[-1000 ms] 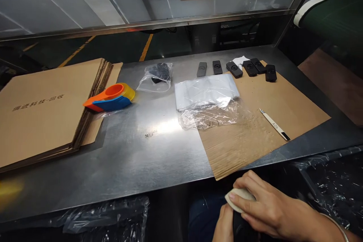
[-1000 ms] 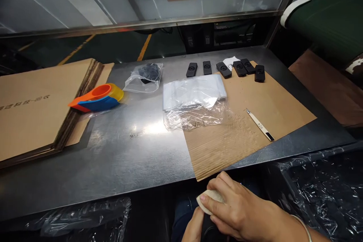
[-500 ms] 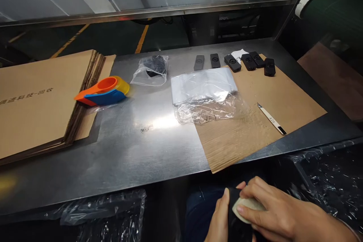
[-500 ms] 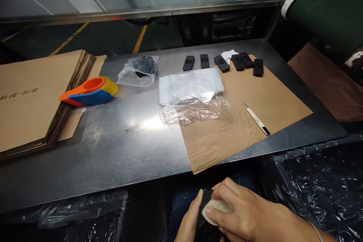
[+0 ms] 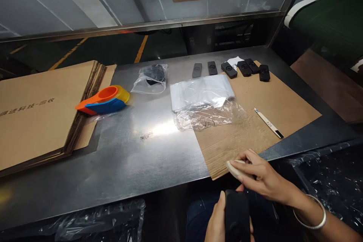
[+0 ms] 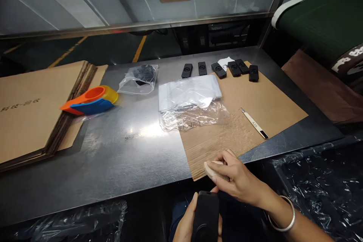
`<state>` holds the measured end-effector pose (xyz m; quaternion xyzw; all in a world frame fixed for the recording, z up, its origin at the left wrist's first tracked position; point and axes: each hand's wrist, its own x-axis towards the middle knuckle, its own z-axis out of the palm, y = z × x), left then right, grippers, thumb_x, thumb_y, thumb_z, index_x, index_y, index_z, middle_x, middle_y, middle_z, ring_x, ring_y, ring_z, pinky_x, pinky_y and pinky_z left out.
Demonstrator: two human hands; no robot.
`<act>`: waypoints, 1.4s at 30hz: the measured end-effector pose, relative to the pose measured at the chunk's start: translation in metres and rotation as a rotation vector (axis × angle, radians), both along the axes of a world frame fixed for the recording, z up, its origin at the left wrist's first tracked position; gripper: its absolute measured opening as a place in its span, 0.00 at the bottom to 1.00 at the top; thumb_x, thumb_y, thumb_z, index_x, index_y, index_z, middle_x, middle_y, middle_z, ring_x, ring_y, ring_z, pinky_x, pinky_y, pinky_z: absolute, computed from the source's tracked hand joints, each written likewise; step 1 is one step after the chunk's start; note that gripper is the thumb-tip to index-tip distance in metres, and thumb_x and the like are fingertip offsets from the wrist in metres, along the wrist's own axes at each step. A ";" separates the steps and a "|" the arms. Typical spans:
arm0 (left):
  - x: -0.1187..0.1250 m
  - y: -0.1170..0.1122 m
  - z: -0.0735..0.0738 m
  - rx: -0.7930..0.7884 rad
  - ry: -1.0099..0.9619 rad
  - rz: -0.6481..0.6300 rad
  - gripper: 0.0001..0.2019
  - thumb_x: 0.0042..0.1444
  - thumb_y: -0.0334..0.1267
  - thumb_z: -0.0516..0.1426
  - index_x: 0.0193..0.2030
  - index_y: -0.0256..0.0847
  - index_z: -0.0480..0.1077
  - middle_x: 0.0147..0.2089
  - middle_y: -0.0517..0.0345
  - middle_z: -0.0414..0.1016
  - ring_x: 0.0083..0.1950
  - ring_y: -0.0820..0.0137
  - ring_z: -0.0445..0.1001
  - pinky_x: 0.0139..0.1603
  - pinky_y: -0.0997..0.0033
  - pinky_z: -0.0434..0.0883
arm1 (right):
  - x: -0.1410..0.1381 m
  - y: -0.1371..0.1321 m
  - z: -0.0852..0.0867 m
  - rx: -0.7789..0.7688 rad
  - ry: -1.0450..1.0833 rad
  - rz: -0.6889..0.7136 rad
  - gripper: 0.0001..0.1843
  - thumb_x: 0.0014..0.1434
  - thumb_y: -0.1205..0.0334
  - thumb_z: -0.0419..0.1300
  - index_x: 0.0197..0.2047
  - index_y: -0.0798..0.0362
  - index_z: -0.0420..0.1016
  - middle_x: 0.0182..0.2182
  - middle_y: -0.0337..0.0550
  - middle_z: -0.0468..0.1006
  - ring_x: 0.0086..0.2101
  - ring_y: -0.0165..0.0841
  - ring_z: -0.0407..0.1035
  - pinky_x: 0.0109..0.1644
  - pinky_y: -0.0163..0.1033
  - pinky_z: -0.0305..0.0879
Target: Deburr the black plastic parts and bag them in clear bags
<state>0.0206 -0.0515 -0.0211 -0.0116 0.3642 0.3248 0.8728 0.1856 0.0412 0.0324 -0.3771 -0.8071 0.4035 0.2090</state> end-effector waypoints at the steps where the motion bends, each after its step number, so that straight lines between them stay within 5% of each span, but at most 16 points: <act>1: 0.003 0.002 -0.002 0.007 -0.049 -0.002 0.37 0.55 0.63 0.42 0.62 0.37 0.58 0.24 0.52 0.76 0.21 0.64 0.75 0.24 0.67 0.69 | 0.001 0.004 -0.003 -0.037 0.033 -0.056 0.19 0.62 0.66 0.51 0.56 0.49 0.67 0.40 0.46 0.66 0.41 0.33 0.64 0.44 0.41 0.67; 4: 0.009 0.009 -0.013 0.058 -0.182 0.063 0.38 0.51 0.67 0.43 0.59 0.40 0.63 0.25 0.54 0.76 0.22 0.64 0.76 0.21 0.69 0.70 | 0.005 0.006 -0.007 -0.106 0.096 -0.140 0.19 0.63 0.63 0.52 0.57 0.47 0.66 0.45 0.46 0.68 0.44 0.33 0.65 0.46 0.41 0.66; 8: 0.008 0.017 -0.021 0.163 -0.117 0.194 0.36 0.49 0.65 0.50 0.51 0.35 0.70 0.27 0.50 0.77 0.28 0.65 0.76 0.25 0.70 0.72 | 0.004 -0.005 -0.014 -0.220 0.175 -0.234 0.18 0.63 0.60 0.52 0.57 0.46 0.67 0.46 0.45 0.68 0.46 0.34 0.66 0.49 0.39 0.65; 14: 0.002 0.032 -0.005 0.098 -0.065 0.340 0.26 0.54 0.54 0.53 0.47 0.31 0.74 0.42 0.44 0.77 0.44 0.61 0.73 0.41 0.66 0.71 | -0.011 -0.031 -0.028 -0.271 0.314 -0.382 0.18 0.64 0.60 0.52 0.57 0.43 0.65 0.47 0.44 0.68 0.48 0.34 0.66 0.51 0.36 0.64; 21: 0.000 0.057 0.014 -0.068 -0.178 0.545 0.18 0.55 0.50 0.53 0.41 0.39 0.75 0.43 0.51 0.78 0.45 0.62 0.74 0.52 0.62 0.66 | -0.034 -0.048 -0.035 -0.077 0.336 -0.270 0.24 0.63 0.65 0.52 0.62 0.41 0.59 0.49 0.45 0.66 0.50 0.35 0.64 0.53 0.38 0.63; 25: -0.012 0.076 0.025 -0.065 -0.022 0.648 0.19 0.56 0.50 0.53 0.39 0.36 0.74 0.34 0.48 0.79 0.42 0.63 0.76 0.51 0.63 0.67 | -0.028 -0.056 -0.030 -0.066 0.330 -0.096 0.24 0.64 0.61 0.50 0.63 0.43 0.58 0.44 0.47 0.67 0.43 0.36 0.66 0.45 0.41 0.68; 28: -0.021 0.085 0.029 0.009 0.011 0.646 0.17 0.57 0.50 0.53 0.41 0.39 0.73 0.28 0.55 0.76 0.29 0.69 0.75 0.43 0.64 0.71 | -0.018 -0.058 -0.027 -0.071 0.290 -0.053 0.23 0.64 0.59 0.50 0.62 0.43 0.60 0.42 0.48 0.67 0.40 0.37 0.65 0.42 0.43 0.68; 32: -0.025 0.088 0.029 0.017 0.008 0.551 0.23 0.57 0.55 0.49 0.32 0.35 0.73 0.25 0.56 0.73 0.23 0.73 0.70 0.26 0.75 0.68 | -0.016 -0.051 -0.025 0.166 0.249 -0.075 0.25 0.63 0.65 0.50 0.63 0.47 0.58 0.44 0.50 0.65 0.43 0.38 0.64 0.42 0.43 0.68; 36: -0.016 0.086 0.030 -0.058 0.041 0.536 0.25 0.56 0.57 0.49 0.27 0.34 0.70 0.24 0.55 0.71 0.23 0.74 0.69 0.23 0.78 0.65 | -0.034 -0.040 -0.027 0.374 0.154 -0.021 0.31 0.57 0.73 0.54 0.63 0.51 0.57 0.44 0.52 0.65 0.42 0.39 0.63 0.42 0.45 0.67; 39: -0.014 0.085 0.032 -0.085 -0.001 0.563 0.23 0.54 0.56 0.51 0.29 0.35 0.70 0.26 0.55 0.71 0.24 0.73 0.68 0.23 0.76 0.65 | -0.039 -0.030 -0.030 0.499 0.132 0.027 0.32 0.55 0.75 0.54 0.63 0.55 0.57 0.42 0.54 0.66 0.40 0.38 0.63 0.40 0.44 0.68; 42: -0.023 0.087 0.035 -0.034 -0.042 0.610 0.19 0.55 0.53 0.52 0.42 0.41 0.70 0.27 0.58 0.70 0.24 0.72 0.68 0.25 0.73 0.66 | -0.026 -0.022 -0.033 0.510 0.020 0.039 0.29 0.54 0.76 0.54 0.60 0.57 0.61 0.41 0.53 0.67 0.40 0.36 0.64 0.41 0.41 0.69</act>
